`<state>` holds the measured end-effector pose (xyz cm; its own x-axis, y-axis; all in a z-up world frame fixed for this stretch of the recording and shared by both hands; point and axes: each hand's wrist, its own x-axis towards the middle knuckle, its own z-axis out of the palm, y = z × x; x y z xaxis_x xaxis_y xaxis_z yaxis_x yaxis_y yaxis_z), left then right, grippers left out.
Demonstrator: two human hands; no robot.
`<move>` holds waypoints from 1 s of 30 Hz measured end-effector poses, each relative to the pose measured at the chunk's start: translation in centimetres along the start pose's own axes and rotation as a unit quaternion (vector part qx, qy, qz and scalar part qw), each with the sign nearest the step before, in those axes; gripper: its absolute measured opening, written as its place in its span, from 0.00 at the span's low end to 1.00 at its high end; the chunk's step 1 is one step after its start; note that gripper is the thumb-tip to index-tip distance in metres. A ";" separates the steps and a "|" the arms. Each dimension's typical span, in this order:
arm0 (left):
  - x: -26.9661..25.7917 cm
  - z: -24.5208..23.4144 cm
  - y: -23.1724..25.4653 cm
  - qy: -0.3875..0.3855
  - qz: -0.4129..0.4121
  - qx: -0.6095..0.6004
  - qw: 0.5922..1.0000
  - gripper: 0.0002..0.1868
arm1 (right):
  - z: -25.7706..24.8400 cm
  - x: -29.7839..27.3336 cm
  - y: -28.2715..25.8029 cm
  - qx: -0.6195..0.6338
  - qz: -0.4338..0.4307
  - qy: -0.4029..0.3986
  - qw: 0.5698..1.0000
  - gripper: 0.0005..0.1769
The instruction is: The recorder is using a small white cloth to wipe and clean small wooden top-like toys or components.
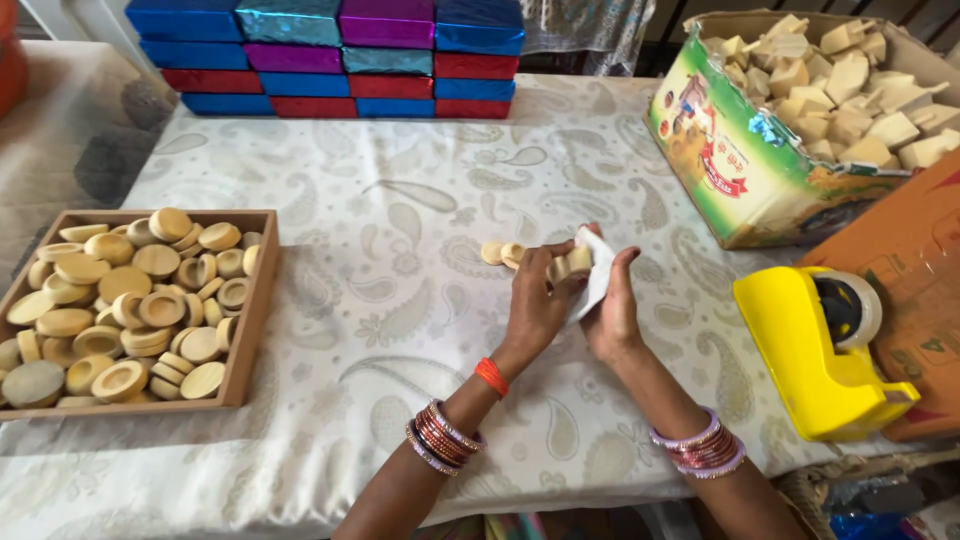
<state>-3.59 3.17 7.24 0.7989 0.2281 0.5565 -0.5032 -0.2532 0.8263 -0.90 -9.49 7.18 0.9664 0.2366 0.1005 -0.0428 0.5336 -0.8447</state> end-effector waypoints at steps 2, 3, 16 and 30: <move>-0.6 0.5 0.9 -0.014 0.017 0.005 1.000 0.23 | -1.9 1.2 -0.6 -0.004 -0.015 -0.009 1.000 0.48; -0.9 0.6 1.7 -0.093 -0.020 -0.032 0.995 0.23 | -2.6 1.7 -1.3 -0.023 -0.031 0.023 0.999 0.49; 0.4 -0.4 1.6 -0.022 -0.117 -0.017 0.993 0.23 | 2.9 -1.9 -0.9 0.008 0.028 0.026 0.999 0.47; -1.8 1.7 -0.3 -0.019 -0.079 -0.059 0.995 0.16 | 1.0 -0.1 1.5 -0.078 -0.058 0.026 0.995 0.53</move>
<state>-4.32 1.27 5.86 0.8818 0.2209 0.4166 -0.4035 -0.1036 0.9091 -1.29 -7.91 6.43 0.9747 0.1357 0.1779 0.1059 0.4208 -0.9010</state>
